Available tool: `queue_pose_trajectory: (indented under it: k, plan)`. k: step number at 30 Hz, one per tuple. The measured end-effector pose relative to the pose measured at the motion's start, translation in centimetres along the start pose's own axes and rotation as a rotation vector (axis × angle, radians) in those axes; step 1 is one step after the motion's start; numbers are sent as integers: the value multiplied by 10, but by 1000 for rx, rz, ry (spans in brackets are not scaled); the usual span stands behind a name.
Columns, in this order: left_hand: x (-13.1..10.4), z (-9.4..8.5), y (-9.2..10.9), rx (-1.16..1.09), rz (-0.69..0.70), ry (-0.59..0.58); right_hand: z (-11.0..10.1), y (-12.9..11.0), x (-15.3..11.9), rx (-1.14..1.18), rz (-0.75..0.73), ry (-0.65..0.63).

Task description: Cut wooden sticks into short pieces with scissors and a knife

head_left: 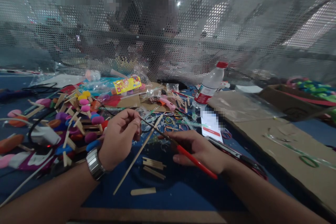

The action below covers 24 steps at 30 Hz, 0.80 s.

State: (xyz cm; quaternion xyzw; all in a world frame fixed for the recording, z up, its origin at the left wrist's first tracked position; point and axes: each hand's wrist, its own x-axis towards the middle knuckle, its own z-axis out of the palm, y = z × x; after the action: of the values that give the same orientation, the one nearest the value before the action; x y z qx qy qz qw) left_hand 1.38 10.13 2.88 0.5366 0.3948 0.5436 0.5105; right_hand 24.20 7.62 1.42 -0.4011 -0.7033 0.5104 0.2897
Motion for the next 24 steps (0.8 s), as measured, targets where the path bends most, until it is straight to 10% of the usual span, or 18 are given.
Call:
queue_pose_trajectory:
  k: [14,24]
  plan:
    - [1,-1,-1,-13,-39,-1,0,3,-1,-82,15,35]
    - [-1,4,-7,8,-212,-327,-1,7,3,-36,15,128]
